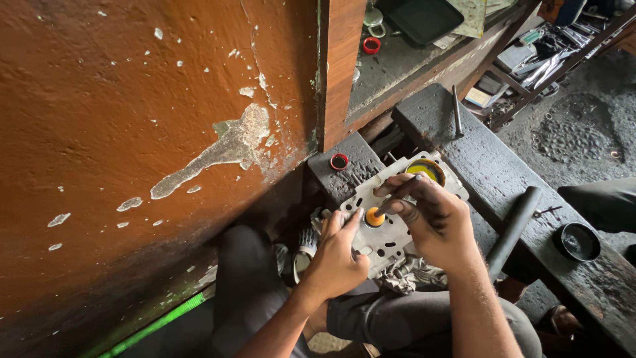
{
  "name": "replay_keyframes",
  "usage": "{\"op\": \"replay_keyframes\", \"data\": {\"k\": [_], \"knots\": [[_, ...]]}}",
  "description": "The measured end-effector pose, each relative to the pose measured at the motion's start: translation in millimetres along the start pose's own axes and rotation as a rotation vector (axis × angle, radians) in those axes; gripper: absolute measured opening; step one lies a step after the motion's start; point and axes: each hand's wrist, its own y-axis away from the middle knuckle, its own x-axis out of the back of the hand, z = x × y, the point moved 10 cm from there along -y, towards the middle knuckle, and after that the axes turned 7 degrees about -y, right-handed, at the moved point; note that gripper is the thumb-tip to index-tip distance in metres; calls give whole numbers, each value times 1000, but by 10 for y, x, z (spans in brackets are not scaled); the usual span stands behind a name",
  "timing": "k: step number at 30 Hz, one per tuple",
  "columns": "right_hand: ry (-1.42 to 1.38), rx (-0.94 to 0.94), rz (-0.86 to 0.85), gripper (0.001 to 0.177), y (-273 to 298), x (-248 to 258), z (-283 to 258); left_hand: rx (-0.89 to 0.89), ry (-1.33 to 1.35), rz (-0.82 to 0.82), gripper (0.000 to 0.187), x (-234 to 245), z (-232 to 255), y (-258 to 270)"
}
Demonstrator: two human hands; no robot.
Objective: The person sits on the floor and works on a white engine cylinder head. They use a small brush to apply yellow grease to the valve seats and then insert valve components into the head. The person also wipes the parts with a cloth and uses a metal rod to adjust the components.
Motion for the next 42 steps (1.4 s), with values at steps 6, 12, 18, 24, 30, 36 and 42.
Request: {"op": "replay_keyframes", "data": {"k": [6, 12, 18, 24, 30, 36, 42], "knots": [[2, -18, 21, 27, 20, 36, 38, -21, -18, 13, 80, 1, 33, 20], [-8, -33, 39, 28, 16, 32, 49, -29, -31, 29, 79, 24, 58, 34], [21, 8, 70, 27, 23, 83, -3, -56, -42, 32, 79, 45, 79, 40], [-56, 81, 139, 33, 28, 282, -30, -48, -52, 42, 79, 11, 70, 39], [-203, 25, 157, 23, 24, 365, 79, -84, -105, 16, 84, -10, 99, 61], [13, -40, 2, 20, -1, 102, 100, -94, 142, -33, 89, 0, -26, 61], [351, -10, 42, 43, -78, 15, -65, 74, 599, -84, 78, -131, -274, 36]]}}
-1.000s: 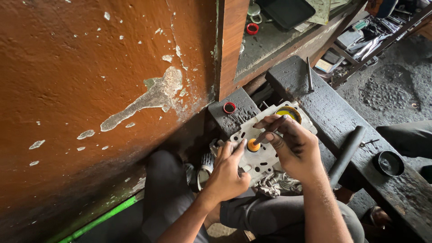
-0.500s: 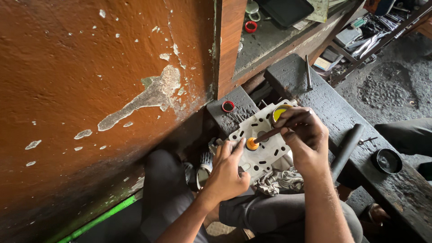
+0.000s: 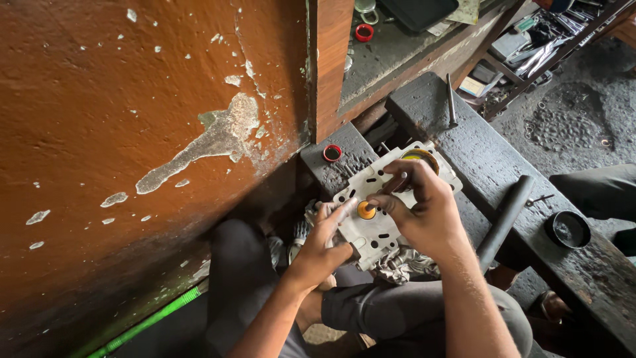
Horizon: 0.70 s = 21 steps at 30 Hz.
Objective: The person sits on the floor and works on a white engine cylinder head. They use a small brush to apply yellow grease to the valve seats and then insert valve components into the head. The person also wipes the parts with a cloth and uses a metal rod to adjust the components.
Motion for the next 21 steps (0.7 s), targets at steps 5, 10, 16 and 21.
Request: {"op": "replay_keyframes", "data": {"k": [5, 10, 16, 21], "knots": [[-87, 41, -54, 60, 22, -40, -109, 63, 130, 30, 81, 13, -113, -20], [-284, 36, -118, 65, 20, -87, -129, 172, 235, 33, 83, 18, -178, -21], [128, 27, -80, 27, -1, -5, -115, 181, 201, 58, 82, -8, -174, -17], [-137, 144, -84, 26, 29, 48, -233, 57, -74, 76, 79, -2, -89, -39]]}}
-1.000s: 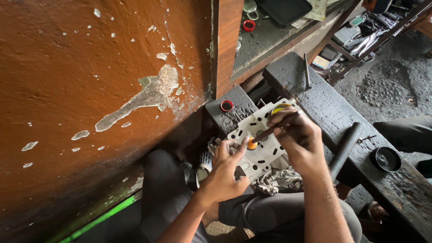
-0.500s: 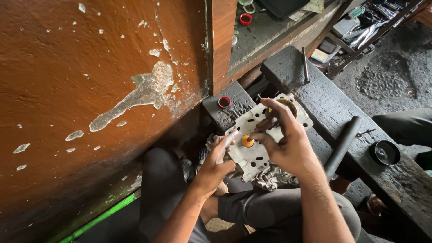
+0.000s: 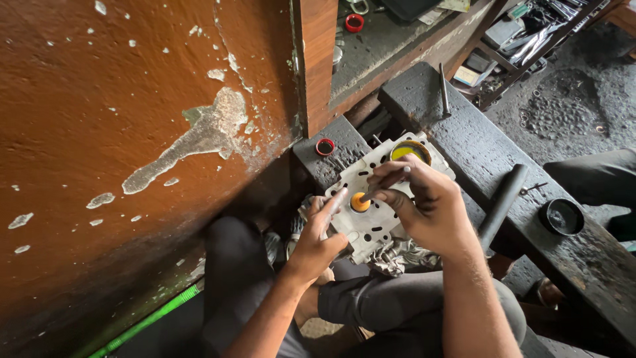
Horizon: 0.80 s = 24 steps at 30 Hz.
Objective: The person sits on the floor and works on a white engine cylinder head. They use a small brush to apply yellow grease to the valve seats and then insert valve components into the head. The person also wipes the parts with a cloth and uses a metal rod to adjust the components.
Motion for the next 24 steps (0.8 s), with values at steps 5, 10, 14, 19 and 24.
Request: {"op": "replay_keyframes", "data": {"k": [5, 10, 14, 19, 24], "knots": [[31, 20, 19, 25, 14, 25, 39, -99, -39, 7, 77, -7, 94, 2], [4, 9, 17, 24, 25, 10, 75, -126, -232, 43, 77, 1, 155, 13], [-85, -41, 23, 28, 35, 10, 102, -125, -292, 45, 77, -2, 181, 8], [-253, 0, 29, 40, 52, 41, 54, -75, -331, 47, 79, -13, 124, -3], [-270, -86, 60, 33, 75, 139, 191, -80, -419, 62, 80, -36, 104, -4]]}}
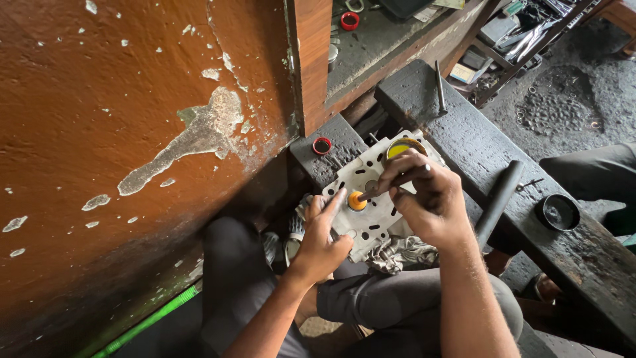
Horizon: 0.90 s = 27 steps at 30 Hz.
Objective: The person sits on the floor and works on a white engine cylinder head. They use a small brush to apply yellow grease to the valve seats and then insert valve components into the head. The person also wipes the parts with a cloth and uses a metal rod to adjust the components.
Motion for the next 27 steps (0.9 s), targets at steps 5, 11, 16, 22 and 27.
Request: {"op": "replay_keyframes", "data": {"k": [5, 11, 16, 22, 27], "knots": [[-146, 56, -12, 14, -5, 68, 47, -17, 8, -2, 81, 6, 3, 15], [-187, 13, 9, 8, 9, 118, 167, -53, -64, 23, 81, -3, 66, 20], [-172, 33, -32, 11, -12, 32, 83, -100, -86, -3, 81, -2, 110, 65], [101, -69, -86, 16, -26, -150, 153, -137, 173, 265, 82, 524, 212, 230], [350, -13, -59, 39, -91, -231, 47, -263, -145, 282, 58, 465, 687, 633]]}}
